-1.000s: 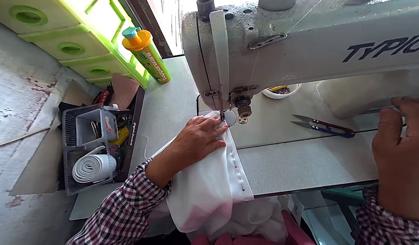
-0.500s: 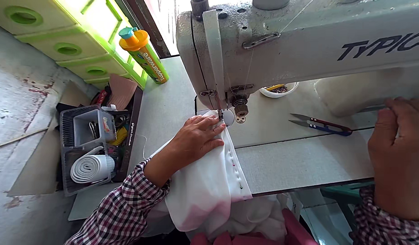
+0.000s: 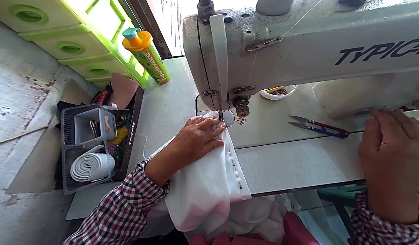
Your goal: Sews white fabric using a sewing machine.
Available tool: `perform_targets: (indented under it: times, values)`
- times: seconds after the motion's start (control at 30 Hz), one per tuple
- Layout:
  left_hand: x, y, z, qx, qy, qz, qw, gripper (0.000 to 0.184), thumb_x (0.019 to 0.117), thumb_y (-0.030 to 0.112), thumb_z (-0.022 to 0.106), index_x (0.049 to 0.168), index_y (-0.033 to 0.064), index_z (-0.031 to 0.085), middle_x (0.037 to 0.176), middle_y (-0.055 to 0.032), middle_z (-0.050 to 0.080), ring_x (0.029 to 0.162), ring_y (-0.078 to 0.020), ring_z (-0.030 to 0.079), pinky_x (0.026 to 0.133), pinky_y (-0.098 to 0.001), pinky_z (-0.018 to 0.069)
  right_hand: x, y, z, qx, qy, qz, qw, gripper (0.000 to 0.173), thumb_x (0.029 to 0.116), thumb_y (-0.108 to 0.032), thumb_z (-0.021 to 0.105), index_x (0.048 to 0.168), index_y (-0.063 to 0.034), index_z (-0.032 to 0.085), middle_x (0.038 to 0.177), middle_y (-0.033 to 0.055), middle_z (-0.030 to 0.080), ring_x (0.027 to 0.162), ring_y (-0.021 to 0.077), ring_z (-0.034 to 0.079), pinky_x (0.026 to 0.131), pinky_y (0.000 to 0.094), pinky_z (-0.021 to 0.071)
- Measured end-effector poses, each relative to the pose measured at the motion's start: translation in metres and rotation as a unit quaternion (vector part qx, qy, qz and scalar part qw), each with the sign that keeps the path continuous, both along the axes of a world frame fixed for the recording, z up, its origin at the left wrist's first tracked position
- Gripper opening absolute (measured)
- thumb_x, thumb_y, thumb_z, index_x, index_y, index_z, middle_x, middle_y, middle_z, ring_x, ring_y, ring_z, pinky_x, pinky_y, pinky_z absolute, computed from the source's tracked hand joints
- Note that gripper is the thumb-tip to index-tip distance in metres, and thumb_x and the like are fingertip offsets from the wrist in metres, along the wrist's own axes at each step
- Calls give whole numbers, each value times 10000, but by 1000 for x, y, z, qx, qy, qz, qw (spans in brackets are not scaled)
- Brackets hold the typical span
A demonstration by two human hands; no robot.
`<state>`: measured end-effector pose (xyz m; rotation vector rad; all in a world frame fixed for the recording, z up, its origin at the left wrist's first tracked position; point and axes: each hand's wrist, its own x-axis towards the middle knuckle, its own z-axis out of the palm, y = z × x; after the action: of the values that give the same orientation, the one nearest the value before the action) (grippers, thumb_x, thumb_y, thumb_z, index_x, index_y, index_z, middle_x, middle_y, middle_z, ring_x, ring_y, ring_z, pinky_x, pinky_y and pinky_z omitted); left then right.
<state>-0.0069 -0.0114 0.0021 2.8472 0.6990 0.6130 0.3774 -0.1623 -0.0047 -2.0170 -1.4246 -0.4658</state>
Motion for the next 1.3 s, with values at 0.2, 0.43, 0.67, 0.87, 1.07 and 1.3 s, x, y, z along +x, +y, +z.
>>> perform_targets:
  times: [0.2,0.43,0.67,0.87,1.07,1.3]
  values:
    - [-1,1,-1,-6,2,1,1000,463,1021,437,500,1264,119,734,1304,-143,678,1286,-314,596,1067,-527,435,0,2,7,20,-6,-11,1000,450,1104,-218,398,1400,82,551,1443,330,524,1413,486,443,1186,596,309]
    - [-2,-6,10,-26,41,3,999,570,1049,508,383,1321,117,696,1376,-160,634,1341,-329,554,1098,-584,394,-99,46,31,-1,-133,395,909,368,1058,-237,484,1209,26,694,1258,219,678,1239,373,624,1045,504,492]
    - [0,-36,2,-3,32,27,999,597,1069,493,358,1280,43,688,1343,-144,653,1350,-324,545,1141,-588,354,-133,96,2,-50,-152,645,748,440,1071,-353,440,1112,-36,742,1164,105,742,1215,242,663,1078,352,487]
    - [-9,-25,-13,21,10,0,1000,510,1078,420,385,1289,63,682,1349,-137,651,1366,-312,531,1170,-552,329,-133,93,-1,-47,-127,638,758,458,1070,-371,449,1125,-26,746,1171,115,746,1208,239,669,1074,346,490]
    - [-11,-18,-11,16,7,-4,1000,476,1075,383,397,1290,76,691,1355,-119,654,1374,-295,527,1187,-541,300,-136,93,-4,-42,-127,631,764,460,1063,-372,457,1151,-16,736,1176,125,741,1221,257,662,1073,352,493]
    - [-12,-8,-12,12,4,-4,1000,465,1079,365,392,1285,78,695,1365,-109,651,1383,-273,519,1196,-532,280,-136,96,-5,-51,-136,616,774,499,1061,-409,443,1186,-15,723,1217,137,726,1259,261,638,1101,346,465]
